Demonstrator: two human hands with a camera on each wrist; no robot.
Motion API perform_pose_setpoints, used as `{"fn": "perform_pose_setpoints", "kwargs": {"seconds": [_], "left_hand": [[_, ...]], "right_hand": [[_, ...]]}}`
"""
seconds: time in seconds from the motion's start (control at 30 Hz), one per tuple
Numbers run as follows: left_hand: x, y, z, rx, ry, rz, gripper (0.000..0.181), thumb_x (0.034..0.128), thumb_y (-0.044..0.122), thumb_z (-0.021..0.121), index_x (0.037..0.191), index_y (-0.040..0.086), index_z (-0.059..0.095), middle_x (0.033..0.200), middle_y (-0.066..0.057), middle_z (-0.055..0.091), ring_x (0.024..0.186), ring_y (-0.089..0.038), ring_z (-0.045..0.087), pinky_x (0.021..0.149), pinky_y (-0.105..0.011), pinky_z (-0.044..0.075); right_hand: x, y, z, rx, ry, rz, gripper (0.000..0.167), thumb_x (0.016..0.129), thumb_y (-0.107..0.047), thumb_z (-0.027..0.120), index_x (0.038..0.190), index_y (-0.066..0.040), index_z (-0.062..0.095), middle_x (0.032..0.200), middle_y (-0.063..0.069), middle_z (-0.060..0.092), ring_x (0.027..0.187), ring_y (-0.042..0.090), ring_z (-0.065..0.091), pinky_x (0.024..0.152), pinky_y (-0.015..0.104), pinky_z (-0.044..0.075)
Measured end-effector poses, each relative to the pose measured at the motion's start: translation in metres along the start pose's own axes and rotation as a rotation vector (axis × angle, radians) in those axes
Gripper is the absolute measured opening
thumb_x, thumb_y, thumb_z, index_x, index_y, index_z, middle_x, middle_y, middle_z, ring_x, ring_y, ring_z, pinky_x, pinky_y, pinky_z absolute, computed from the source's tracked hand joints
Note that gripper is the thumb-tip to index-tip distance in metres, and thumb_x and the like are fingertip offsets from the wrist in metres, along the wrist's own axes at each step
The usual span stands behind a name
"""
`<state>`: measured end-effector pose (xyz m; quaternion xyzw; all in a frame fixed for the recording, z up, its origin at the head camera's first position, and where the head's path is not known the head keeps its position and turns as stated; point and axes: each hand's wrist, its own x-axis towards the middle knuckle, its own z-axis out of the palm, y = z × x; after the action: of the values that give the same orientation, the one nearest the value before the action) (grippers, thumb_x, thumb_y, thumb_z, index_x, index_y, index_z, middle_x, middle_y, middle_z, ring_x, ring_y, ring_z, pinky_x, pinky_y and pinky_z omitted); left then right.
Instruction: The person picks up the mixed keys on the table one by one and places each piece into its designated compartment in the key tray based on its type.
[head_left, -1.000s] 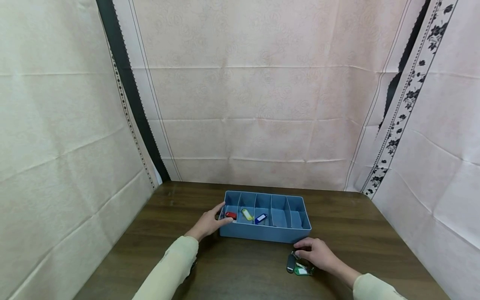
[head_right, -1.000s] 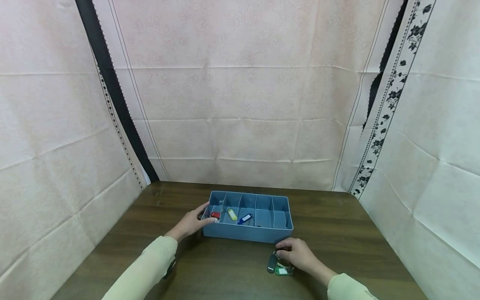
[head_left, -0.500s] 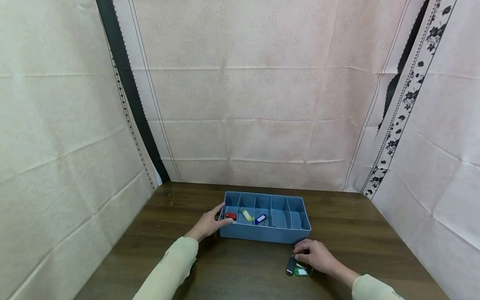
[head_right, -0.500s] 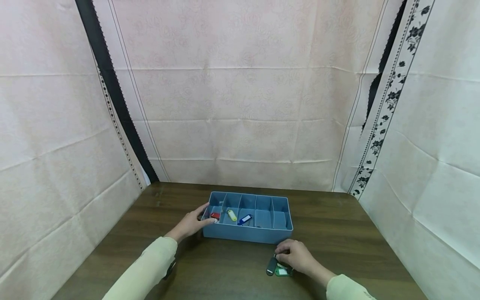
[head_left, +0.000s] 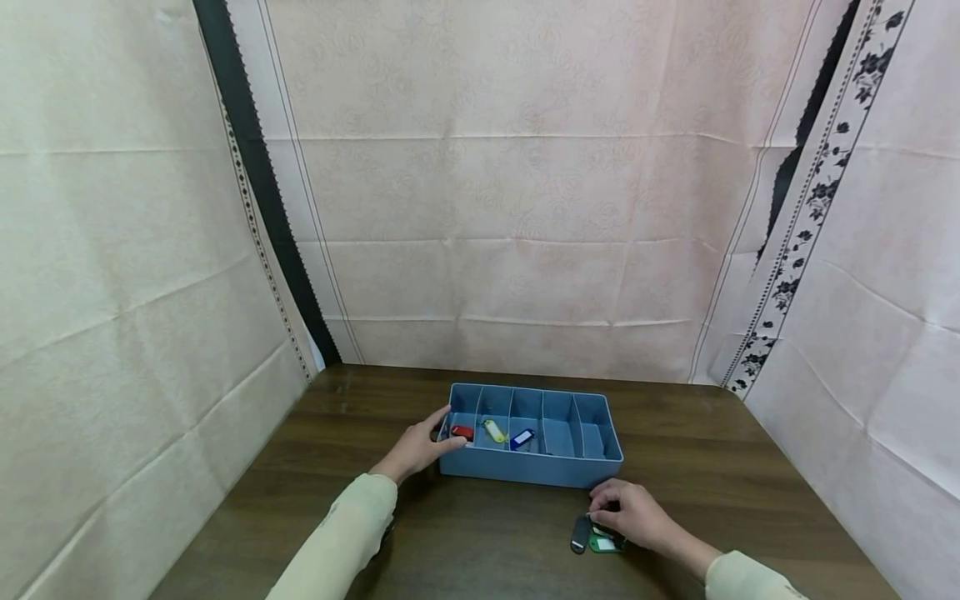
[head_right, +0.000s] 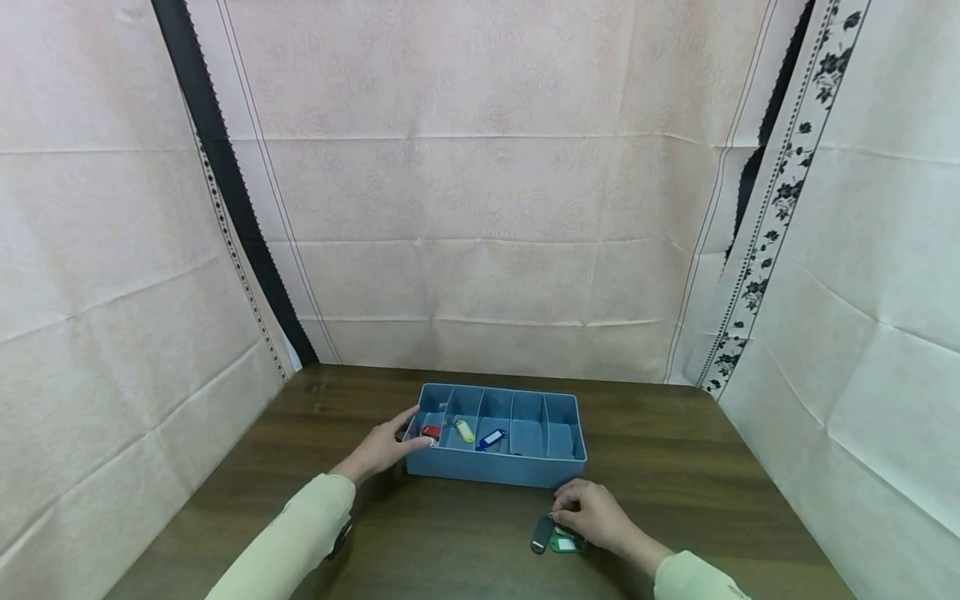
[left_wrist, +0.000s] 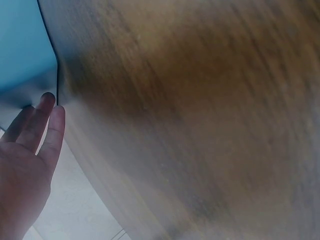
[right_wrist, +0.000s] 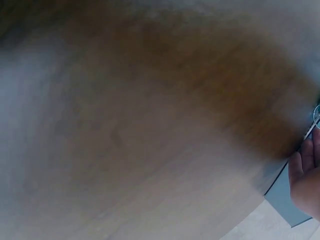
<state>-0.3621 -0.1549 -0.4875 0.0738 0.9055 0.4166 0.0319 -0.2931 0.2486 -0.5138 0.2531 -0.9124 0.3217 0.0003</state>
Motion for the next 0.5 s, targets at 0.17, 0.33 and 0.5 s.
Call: {"fn": "perform_pose_setpoints", "kwargs": {"seconds": [0.17, 0.33, 0.5], "left_hand": [[-0.0014, 0.0008, -0.0001, -0.003, 0.0, 0.007, 0.081, 0.0893, 0.054, 0.068, 0.156, 0.024, 0.033, 0.156, -0.017, 0.036, 0.14, -0.043, 0.034, 0.105, -0.068, 0.032], [-0.0022, 0.0009, -0.0003, -0.007, -0.001, 0.019, 0.081, 0.0896, 0.054, 0.068, 0.156, 0.024, 0.033, 0.155, -0.017, 0.037, 0.14, -0.043, 0.035, 0.105, -0.068, 0.032], [-0.0024, 0.0015, -0.0009, -0.005, -0.002, 0.023, 0.08, 0.0902, 0.053, 0.068, 0.156, 0.023, 0.033, 0.155, -0.017, 0.037, 0.14, -0.043, 0.035, 0.106, -0.067, 0.032]], "right_hand": [[0.0003, -0.0009, 0.0002, 0.007, 0.003, -0.013, 0.011, 0.089, -0.022, 0.074, 0.078, -0.026, 0.071, 0.106, -0.001, 0.068, 0.101, 0.023, 0.063, 0.086, 0.04, 0.05], [0.0005, -0.0022, -0.0001, 0.033, 0.006, -0.002, 0.011, 0.089, -0.021, 0.073, 0.078, -0.025, 0.071, 0.108, 0.001, 0.068, 0.103, 0.025, 0.062, 0.088, 0.043, 0.05], [0.0009, -0.0055, -0.0011, 0.062, 0.039, 0.021, 0.01, 0.089, -0.021, 0.073, 0.079, -0.024, 0.071, 0.109, 0.003, 0.068, 0.105, 0.027, 0.062, 0.089, 0.042, 0.049]]}}
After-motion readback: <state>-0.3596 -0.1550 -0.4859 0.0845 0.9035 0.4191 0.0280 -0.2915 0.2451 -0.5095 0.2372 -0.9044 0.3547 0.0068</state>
